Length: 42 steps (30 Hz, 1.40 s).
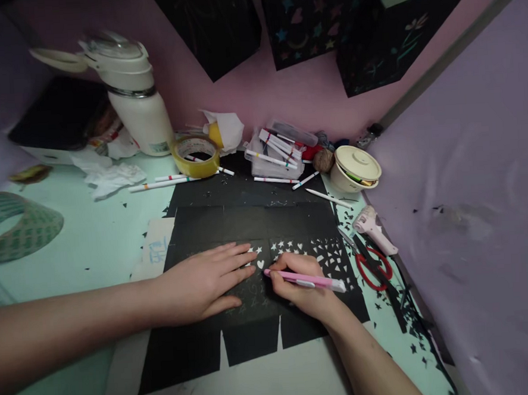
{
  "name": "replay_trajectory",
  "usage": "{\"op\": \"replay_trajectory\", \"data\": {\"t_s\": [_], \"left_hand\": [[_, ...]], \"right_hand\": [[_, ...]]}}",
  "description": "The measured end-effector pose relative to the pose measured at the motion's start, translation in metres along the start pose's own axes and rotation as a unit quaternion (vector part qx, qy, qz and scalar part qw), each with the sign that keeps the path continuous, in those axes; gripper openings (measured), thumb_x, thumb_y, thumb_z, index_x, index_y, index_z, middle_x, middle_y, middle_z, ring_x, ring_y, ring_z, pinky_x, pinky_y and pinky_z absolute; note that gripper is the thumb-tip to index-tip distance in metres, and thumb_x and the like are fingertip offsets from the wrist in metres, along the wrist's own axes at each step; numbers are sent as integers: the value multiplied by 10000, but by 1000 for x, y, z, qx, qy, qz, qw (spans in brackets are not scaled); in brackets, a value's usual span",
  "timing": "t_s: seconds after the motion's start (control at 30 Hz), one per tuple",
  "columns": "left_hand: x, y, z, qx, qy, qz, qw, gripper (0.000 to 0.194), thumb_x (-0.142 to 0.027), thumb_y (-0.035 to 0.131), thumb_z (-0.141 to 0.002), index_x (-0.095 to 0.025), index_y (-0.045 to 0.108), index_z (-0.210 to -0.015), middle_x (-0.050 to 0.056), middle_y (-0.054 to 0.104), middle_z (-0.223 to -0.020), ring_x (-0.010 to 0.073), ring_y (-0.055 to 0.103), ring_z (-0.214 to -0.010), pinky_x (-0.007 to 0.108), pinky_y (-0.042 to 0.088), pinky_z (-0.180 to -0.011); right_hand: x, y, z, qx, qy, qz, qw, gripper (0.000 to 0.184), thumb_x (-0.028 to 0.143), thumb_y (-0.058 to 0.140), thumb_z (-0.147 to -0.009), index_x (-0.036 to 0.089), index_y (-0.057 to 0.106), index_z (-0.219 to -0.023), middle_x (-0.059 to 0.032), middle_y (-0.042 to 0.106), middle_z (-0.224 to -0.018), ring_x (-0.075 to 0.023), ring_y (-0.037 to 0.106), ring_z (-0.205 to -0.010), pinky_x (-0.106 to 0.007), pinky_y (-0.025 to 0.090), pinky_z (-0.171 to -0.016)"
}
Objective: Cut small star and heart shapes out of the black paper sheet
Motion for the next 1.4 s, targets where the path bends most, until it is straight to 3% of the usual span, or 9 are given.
{"op": "replay_trajectory", "data": {"t_s": [0.3, 0.53, 0.9, 1.4], "left_hand": [[0, -1, 0, -6, 6, -16, 1000, 525, -433, 466, -926, -110, 501, -1339, 132, 418, -1463, 305, 328, -1382, 446, 287, -1133], [-1, -2, 1, -13, 11, -20, 1000, 517, -434, 478, -923, -127, 496, -1339, 126, 425, -1460, 287, 343, -1376, 429, 291, -1129], [0, 0, 2, -25, 16, -21, 999, 514, -444, 485, -921, -133, 509, -1330, 117, 436, -1454, 290, 358, -1368, 421, 294, -1122], [1, 2, 2, -21, 13, -30, 999, 511, -451, 466, -927, -146, 503, -1335, 112, 426, -1462, 280, 347, -1375, 414, 272, -1134]], "right_hand": [[8, 5, 13, -64, -13, 77, 995, 229, 219, 542, -860, 208, 541, -631, 4, 592, -587, -117, 507, -498, -238, 383, -504], [15, 10, 25, -89, -5, 66, 994, 104, 213, 535, -890, 212, 639, -888, -34, 707, -799, -146, 643, -657, -240, 485, -621], [19, 10, 28, -150, 6, 75, 986, 156, 232, 549, -857, 194, 594, -712, 7, 641, -625, -107, 539, -491, -209, 414, -500], [28, 23, 39, -260, 123, 101, 952, 199, 286, 559, -840, 195, 576, -664, 26, 600, -570, -113, 526, -483, -205, 393, -504]]}}
Point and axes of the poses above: each hand's wrist, its own z-axis away from the middle knuckle, its own y-axis out of the palm, x = y × z, the point moved 6 cm from there along -z, towards the middle knuckle
